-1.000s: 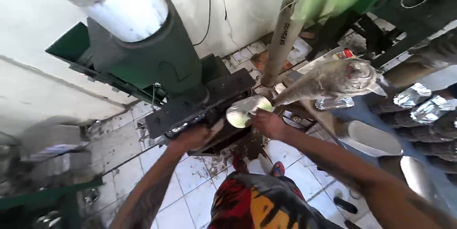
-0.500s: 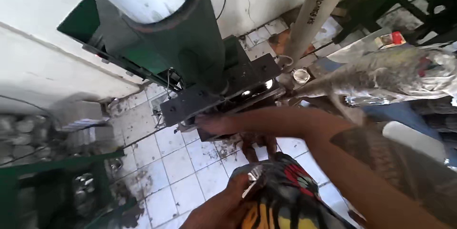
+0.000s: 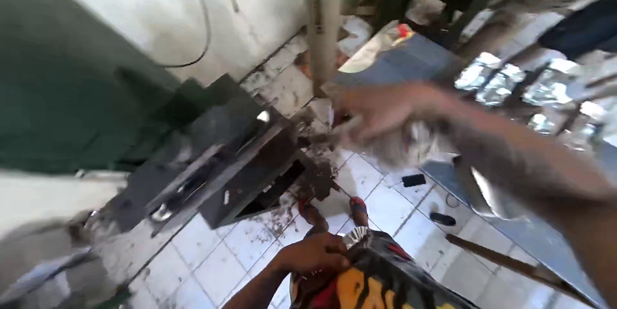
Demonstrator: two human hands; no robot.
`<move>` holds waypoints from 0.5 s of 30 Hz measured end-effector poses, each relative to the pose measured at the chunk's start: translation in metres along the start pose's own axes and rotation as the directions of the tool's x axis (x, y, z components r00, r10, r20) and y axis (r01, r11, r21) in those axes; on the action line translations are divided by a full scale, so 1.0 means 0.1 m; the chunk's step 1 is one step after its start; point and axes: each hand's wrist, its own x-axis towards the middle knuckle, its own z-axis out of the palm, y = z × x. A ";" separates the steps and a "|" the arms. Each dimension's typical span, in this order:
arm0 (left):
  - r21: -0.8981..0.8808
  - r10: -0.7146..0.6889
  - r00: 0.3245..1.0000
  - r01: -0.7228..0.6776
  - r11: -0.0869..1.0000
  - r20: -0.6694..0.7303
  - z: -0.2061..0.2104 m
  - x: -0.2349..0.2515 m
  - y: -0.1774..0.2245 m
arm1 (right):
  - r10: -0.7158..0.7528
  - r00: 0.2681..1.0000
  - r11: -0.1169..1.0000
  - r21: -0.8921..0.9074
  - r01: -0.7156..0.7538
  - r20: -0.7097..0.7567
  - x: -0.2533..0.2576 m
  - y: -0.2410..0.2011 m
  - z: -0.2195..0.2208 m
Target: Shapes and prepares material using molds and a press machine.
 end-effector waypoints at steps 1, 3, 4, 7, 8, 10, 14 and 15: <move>0.029 0.001 0.999 0.001 1.000 -0.044 -0.06 0.16 0.10 | -0.103 0.995 0.994 0.025 0.103 0.000 -0.12 0.68 0.45; 0.155 -0.041 0.980 0.072 0.985 -0.195 -0.30 0.52 0.33 | -0.076 0.993 0.995 0.075 0.069 0.093 -0.38 1.77 1.34; 0.246 -0.068 0.959 0.139 0.959 -0.275 -0.46 0.74 0.47 | 0.035 0.992 0.995 0.086 -0.045 0.120 -0.57 2.14 1.77; 0.516 -0.109 0.917 0.312 0.798 -0.384 -1.04 1.56 0.93 | 0.376 0.925 0.920 0.091 -0.380 0.058 -0.96 2.94 2.95; 0.616 -0.081 0.922 0.315 0.722 -0.378 -1.22 1.86 1.03 | 0.446 0.894 0.887 0.112 -0.447 0.036 -1.03 3.14 3.30; 0.783 -0.016 0.947 0.274 0.558 -0.320 -1.53 2.48 1.24 | 0.546 0.838 0.826 0.161 -0.540 0.007 -1.04 3.37 3.65; 0.919 -0.115 0.972 0.233 0.317 -0.206 -2.00 3.39 1.47 | 0.600 0.798 0.773 0.214 -0.598 0.062 -0.98 3.36 3.52; 0.928 -0.126 0.974 0.221 0.299 -0.191 -2.11 3.54 1.45 | 0.611 0.790 0.762 0.230 -0.605 0.054 -0.97 3.42 3.55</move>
